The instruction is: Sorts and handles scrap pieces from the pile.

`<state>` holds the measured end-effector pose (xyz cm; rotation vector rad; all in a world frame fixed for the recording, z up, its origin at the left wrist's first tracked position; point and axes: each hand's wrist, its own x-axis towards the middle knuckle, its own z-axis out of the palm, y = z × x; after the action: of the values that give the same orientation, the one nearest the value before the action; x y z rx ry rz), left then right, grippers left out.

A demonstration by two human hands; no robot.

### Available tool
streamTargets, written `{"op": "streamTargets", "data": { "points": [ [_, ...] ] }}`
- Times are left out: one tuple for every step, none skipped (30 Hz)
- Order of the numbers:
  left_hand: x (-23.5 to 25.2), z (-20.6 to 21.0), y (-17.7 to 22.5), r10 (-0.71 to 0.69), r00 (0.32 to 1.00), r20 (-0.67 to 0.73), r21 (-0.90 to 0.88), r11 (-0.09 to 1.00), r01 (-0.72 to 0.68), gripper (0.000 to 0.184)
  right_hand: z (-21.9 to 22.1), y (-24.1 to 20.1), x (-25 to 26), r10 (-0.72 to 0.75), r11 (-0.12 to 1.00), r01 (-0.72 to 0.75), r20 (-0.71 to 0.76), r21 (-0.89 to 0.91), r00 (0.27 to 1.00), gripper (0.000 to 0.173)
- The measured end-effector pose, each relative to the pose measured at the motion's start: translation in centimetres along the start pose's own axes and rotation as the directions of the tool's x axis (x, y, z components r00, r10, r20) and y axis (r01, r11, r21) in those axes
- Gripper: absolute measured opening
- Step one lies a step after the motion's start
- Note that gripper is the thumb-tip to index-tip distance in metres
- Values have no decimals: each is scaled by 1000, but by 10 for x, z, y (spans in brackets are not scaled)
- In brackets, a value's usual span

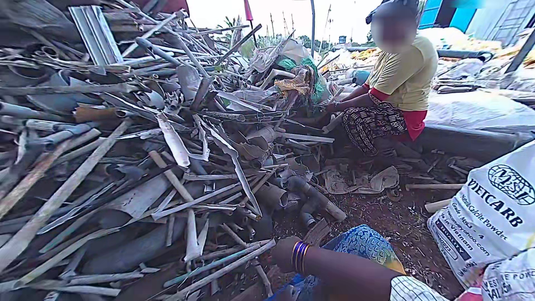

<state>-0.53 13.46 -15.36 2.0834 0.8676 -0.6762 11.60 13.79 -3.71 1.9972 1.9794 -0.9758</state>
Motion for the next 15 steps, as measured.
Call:
{"op": "streamTargets", "data": {
  "points": [
    [-1, -2, 3, -30, 998, 46, 22, 999, 29, 43, -5, -5, -10, -56, 998, 56, -21, -27, 998, 31],
    [1, -1, 3, -64, 995, 76, 37, 997, 61, 44, -10, -9, -20, -86, 995, 84, -34, -48, 996, 33],
    [3, 1, -1, -100, 991, 87, 41, 995, 96, 44, -15, -12, -29, -86, 994, 83, -39, -70, 996, 38],
    [4, 0, -3, -109, 991, 79, 23, 994, 108, 45, -21, -9, -35, -69, 993, 64, -44, -97, 997, 41],
    [3, -1, -4, -103, 992, 75, -1, 995, 104, 45, -26, -4, -37, -32, 992, 28, -35, -126, 999, 40],
    [1, -1, -4, -85, 993, 78, -23, 996, 87, 45, -28, 4, -36, 17, 986, -19, -10, -167, 1000, 35],
    [-2, -1, -5, -64, 994, 87, -32, 997, 67, 44, -28, 12, -34, 84, 975, -77, 22, -209, 996, 30],
    [-6, -2, -7, -49, 994, 97, -31, 998, 52, 43, -24, 20, -29, 158, 959, -141, 48, -245, 986, 28],
    [-9, -7, -6, -37, 993, 110, -13, 999, 39, 42, -20, 29, -22, 226, 940, -201, 62, -276, 972, 27],
    [-13, -17, -4, -38, 992, 123, 7, 999, 38, 44, -16, 37, -16, 277, 924, -245, 75, -293, 958, 29],
    [-16, -29, -2, -52, 991, 124, 28, 998, 49, 46, -14, 44, -9, 315, 914, -277, 89, -295, 945, 32],
    [-19, -41, -1, -69, 991, 112, 37, 997, 66, 49, -13, 48, -5, 328, 913, -288, 101, -289, 939, 35],
    [-21, -51, -1, -88, 992, 94, 33, 996, 85, 52, -9, 50, -2, 323, 917, -282, 113, -282, 940, 37],
    [-21, -64, -2, -101, 993, 65, 32, 995, 99, 53, -8, 51, -1, 306, 924, -264, 117, -278, 945, 37],
    [-19, -78, -2, -111, 993, 31, 41, 993, 109, 53, -9, 51, 1, 282, 933, -243, 120, -265, 952, 36]
  ]
}}
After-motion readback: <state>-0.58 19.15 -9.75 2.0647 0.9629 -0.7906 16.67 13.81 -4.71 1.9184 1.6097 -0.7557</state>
